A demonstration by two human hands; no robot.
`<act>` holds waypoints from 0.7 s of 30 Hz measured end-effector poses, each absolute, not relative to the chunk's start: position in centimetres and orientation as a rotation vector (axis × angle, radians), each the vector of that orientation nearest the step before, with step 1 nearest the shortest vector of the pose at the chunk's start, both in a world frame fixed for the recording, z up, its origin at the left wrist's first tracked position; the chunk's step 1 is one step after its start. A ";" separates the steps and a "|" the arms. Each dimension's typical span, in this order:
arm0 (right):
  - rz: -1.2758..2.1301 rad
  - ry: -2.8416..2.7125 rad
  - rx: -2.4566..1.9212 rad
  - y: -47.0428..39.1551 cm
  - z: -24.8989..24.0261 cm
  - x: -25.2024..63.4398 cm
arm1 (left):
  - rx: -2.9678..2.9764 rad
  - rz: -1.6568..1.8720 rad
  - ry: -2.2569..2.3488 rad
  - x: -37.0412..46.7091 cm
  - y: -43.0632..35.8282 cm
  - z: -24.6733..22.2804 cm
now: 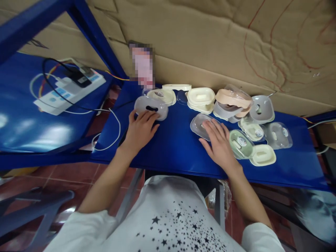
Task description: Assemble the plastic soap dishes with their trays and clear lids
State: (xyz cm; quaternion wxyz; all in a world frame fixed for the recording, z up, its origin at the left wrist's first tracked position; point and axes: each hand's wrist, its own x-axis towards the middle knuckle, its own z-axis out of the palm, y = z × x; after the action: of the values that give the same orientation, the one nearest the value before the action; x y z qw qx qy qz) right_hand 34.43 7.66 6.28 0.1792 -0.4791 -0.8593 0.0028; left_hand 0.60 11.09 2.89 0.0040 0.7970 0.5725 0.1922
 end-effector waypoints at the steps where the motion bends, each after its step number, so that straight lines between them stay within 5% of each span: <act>1: 0.015 -2.439 -1.330 8.0 6.7 33.6 | 2.528 0.587 1.738 1.2 10.8 2.9; 11: 0.118 -2.701 -1.200 13.0 6.2 25.1 | 2.746 0.641 1.314 7.6 1.2 1.7; 21: 0.081 -2.721 -1.291 11.7 5.4 25.4 | 2.566 0.799 1.412 3.8 -1.4 1.7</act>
State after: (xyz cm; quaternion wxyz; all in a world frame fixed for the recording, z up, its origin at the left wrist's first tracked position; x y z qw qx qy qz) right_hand 25.40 11.67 5.36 0.0643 -0.4277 -0.9012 0.0268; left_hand 3.82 -1.44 1.73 0.0525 0.8440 0.4645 0.2628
